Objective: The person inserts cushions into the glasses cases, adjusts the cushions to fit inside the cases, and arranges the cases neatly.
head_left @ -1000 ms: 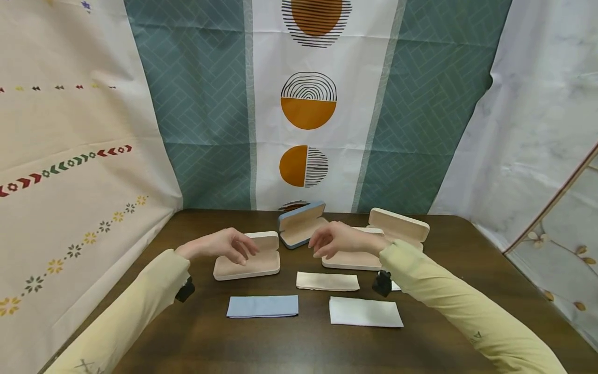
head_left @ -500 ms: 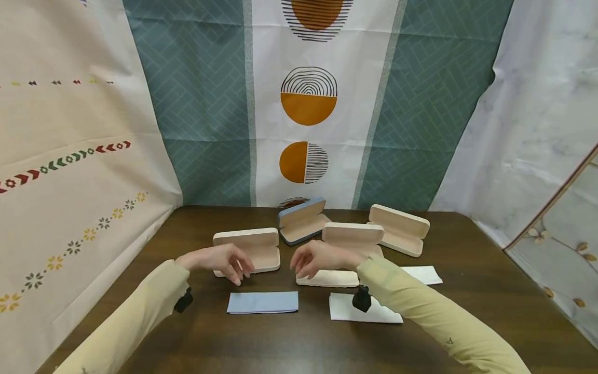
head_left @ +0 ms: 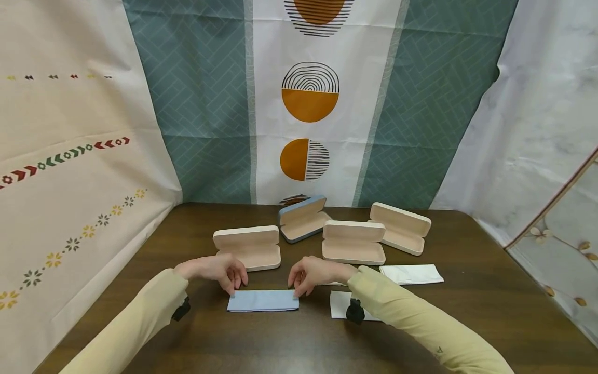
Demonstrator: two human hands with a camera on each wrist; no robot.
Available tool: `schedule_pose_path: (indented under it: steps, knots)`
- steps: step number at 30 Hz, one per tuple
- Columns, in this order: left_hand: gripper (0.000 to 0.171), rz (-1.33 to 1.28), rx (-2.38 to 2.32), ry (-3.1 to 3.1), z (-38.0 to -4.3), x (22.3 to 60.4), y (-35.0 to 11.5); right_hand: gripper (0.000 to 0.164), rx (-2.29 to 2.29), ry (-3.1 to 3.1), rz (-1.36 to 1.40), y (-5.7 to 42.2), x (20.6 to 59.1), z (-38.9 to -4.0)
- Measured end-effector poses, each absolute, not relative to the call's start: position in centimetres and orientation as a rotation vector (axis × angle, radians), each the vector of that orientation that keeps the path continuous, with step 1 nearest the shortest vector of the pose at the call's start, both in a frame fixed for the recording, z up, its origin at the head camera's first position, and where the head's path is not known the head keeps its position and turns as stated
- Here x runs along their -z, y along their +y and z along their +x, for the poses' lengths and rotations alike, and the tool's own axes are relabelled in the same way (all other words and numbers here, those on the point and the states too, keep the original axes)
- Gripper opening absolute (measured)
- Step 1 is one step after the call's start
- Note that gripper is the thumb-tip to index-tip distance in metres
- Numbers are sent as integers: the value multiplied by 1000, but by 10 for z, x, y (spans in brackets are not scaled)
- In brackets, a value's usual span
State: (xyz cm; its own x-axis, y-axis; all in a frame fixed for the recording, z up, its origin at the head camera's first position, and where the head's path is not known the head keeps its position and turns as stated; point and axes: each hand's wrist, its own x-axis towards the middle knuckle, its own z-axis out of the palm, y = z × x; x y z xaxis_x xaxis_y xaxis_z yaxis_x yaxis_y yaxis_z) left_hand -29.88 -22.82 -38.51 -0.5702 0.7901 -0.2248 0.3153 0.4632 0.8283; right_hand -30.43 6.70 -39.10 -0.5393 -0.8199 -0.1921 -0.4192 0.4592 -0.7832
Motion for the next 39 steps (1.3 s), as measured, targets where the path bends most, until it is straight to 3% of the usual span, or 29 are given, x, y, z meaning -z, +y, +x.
schedule_pose_path:
  steps: [18,27,39]
  knots:
    - [10,907,-853,2252,-289,388,-219,11,851,2184,-1091,64,394,-302]
    - [6,911,-1003,2152,-295,385,-230,11,963,2189,-1161,68,393,-315]
    - [11,778,-1267,2127,-306,385,-243,13,1460,1971,-900,76,392,-328]
